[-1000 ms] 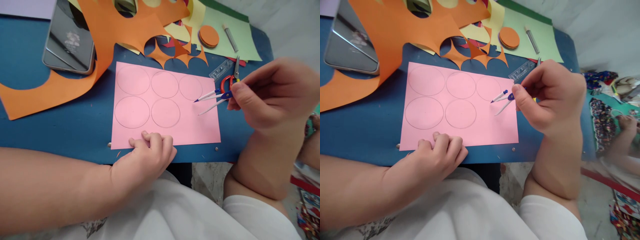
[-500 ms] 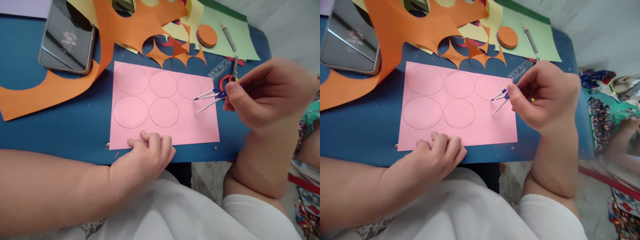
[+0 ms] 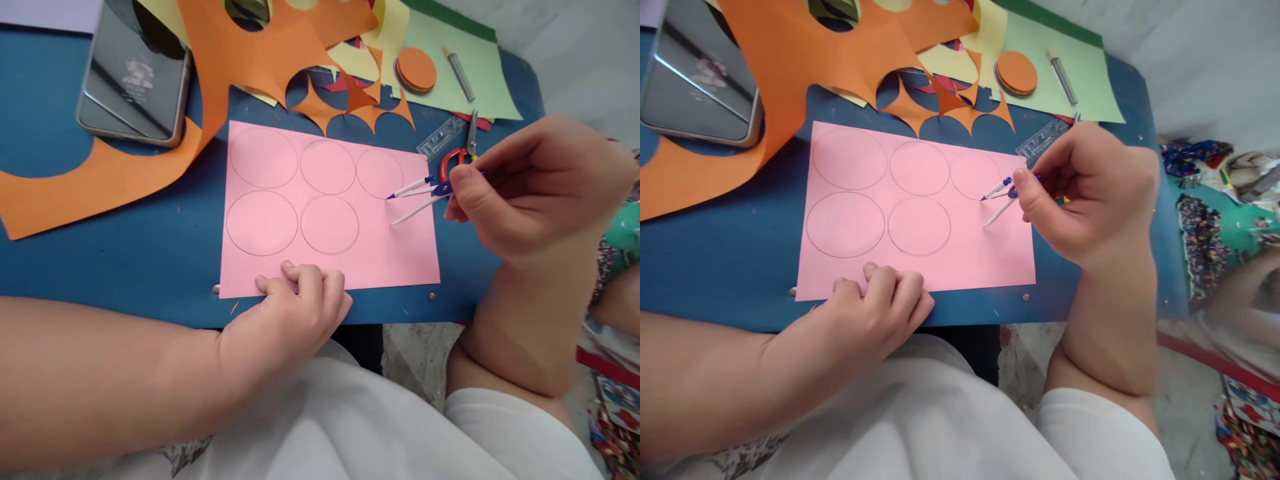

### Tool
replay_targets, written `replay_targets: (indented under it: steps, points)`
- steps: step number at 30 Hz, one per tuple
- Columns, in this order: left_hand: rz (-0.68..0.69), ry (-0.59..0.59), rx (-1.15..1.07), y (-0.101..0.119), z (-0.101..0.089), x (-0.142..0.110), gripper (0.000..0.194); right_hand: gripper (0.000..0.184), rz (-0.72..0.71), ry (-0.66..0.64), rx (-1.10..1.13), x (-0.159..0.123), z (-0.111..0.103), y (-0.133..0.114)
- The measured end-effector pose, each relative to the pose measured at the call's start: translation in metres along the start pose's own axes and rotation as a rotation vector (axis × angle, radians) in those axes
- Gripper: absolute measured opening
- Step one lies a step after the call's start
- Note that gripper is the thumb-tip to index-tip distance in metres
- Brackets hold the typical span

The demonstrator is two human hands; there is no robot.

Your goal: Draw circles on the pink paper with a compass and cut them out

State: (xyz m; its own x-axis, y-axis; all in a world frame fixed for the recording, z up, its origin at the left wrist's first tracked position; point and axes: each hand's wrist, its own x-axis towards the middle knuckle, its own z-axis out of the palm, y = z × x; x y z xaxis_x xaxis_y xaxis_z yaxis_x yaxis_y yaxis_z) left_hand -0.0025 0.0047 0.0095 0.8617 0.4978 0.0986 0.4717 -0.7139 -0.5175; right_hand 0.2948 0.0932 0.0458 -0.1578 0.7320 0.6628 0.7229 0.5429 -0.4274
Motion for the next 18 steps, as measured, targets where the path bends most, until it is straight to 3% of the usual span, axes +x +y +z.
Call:
replay_targets:
  steps: [18]
  points:
    - [-0.015,-0.019,-0.006,0.0017,-0.0012,0.0004,0.036,0.016,-0.008,-0.03,-0.025,0.0008,0.0002,-0.0029]
